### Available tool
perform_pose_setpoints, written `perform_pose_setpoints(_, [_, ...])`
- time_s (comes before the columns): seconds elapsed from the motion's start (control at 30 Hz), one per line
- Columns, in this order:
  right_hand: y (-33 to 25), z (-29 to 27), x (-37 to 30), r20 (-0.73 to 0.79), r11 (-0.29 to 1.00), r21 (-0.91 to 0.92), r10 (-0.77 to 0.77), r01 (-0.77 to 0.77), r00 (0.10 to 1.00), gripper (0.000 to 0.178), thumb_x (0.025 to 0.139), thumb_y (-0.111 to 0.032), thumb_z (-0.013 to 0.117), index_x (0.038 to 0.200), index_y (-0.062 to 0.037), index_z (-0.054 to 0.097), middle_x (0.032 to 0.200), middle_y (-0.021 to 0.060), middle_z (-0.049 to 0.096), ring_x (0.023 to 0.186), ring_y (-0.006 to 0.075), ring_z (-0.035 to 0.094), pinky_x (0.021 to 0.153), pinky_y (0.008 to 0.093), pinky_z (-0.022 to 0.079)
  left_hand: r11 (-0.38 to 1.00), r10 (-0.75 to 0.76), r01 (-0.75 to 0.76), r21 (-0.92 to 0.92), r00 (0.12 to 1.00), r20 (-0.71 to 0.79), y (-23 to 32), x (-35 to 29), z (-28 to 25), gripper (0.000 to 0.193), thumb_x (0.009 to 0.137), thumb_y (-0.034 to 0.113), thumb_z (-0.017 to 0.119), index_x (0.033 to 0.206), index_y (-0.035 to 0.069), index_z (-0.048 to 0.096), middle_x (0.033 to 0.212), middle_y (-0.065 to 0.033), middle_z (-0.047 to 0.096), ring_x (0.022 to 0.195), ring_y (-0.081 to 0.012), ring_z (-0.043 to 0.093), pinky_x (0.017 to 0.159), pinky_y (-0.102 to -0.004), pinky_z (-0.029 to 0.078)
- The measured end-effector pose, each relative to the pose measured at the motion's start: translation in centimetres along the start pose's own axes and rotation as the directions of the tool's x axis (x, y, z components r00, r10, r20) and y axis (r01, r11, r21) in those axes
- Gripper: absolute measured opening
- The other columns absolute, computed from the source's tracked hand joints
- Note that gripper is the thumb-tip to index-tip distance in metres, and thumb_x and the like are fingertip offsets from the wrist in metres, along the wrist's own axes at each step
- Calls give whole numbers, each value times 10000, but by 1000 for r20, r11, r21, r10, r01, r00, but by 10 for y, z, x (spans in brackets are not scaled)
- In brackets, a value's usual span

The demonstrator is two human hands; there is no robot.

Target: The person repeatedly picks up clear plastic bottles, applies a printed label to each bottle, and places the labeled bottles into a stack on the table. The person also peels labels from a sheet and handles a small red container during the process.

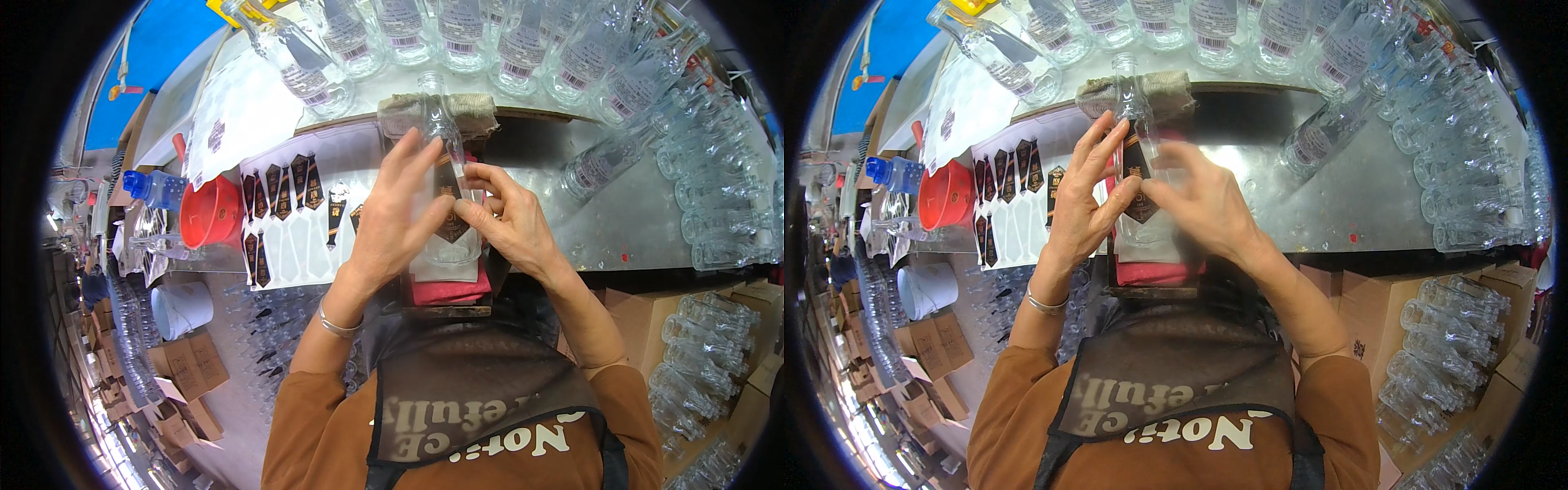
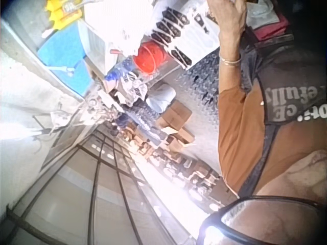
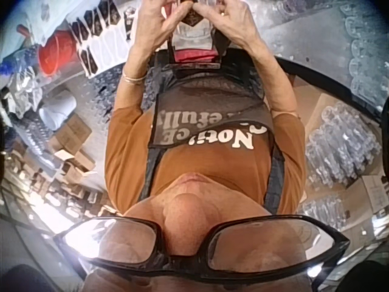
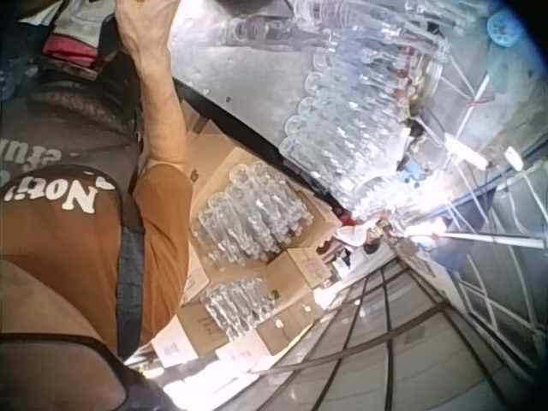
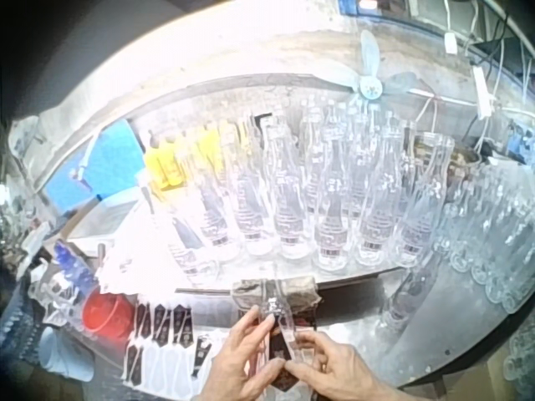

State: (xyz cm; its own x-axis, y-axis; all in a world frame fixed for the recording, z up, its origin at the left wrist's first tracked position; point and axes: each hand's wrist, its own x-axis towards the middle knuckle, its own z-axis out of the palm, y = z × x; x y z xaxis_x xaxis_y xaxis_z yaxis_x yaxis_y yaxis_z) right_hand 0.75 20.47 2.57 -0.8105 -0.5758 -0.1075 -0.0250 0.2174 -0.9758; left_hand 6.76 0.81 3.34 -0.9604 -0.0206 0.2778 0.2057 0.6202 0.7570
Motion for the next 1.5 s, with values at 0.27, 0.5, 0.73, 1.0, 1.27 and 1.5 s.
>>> perform_pose_setpoints(0.27, [7,0,0,2,999,33,-21,21,1000,602,949,-312,725,1372,57,506,1268,172,617,934,115,658,743,256,529,1000,-9,9,24,1000,-8,1,-1,2,598,926,134,712,1489,120,512,1578,-171,388,1334,-294,536,990,-385,541])
perform_pose_setpoints(0.5, [18,-4,1,45,968,251,-19,7,999,529,1002,-236,662,1403,52,474,1276,167,619,733,72,605,617,223,506,868,-219,185,-460,976,-21,1,-10,9,676,931,106,711,1533,37,412,1542,-227,424,1358,-316,514,1052,-394,476])
perform_pose_setpoints(0.73, [16,-3,-13,26,985,167,35,-39,999,583,936,-301,713,1360,61,543,1200,173,709,986,191,710,861,320,550,677,-328,323,-662,937,122,5,-37,14,699,969,9,636,1575,-3,286,1505,-242,454,1350,-272,506,1090,-384,443])
perform_pose_setpoints(1.0, [13,0,-11,34,988,156,-6,0,999,533,972,-200,685,1380,86,497,1218,188,650,650,61,576,602,231,494,676,-337,307,-670,937,89,11,-36,18,732,944,-37,644,1571,-24,266,1482,-246,470,1314,-268,535,1060,-382,480])
perform_pose_setpoints(1.27, [20,1,-11,-7,989,146,-27,28,1000,563,928,-292,723,1333,64,559,1158,186,721,924,177,708,822,311,551,657,-343,302,-691,936,83,15,-35,19,732,940,-48,642,1568,-27,267,1474,-248,478,1310,-271,540,1058,-379,485])
perform_pose_setpoints(1.5, [17,1,-11,6,989,148,-26,24,1000,551,942,-262,714,1345,71,539,1165,177,699,826,128,662,738,275,528,659,-348,307,-686,934,84,12,-35,18,729,938,-55,639,1569,-24,273,1473,-245,481,1314,-267,537,1066,-379,478])
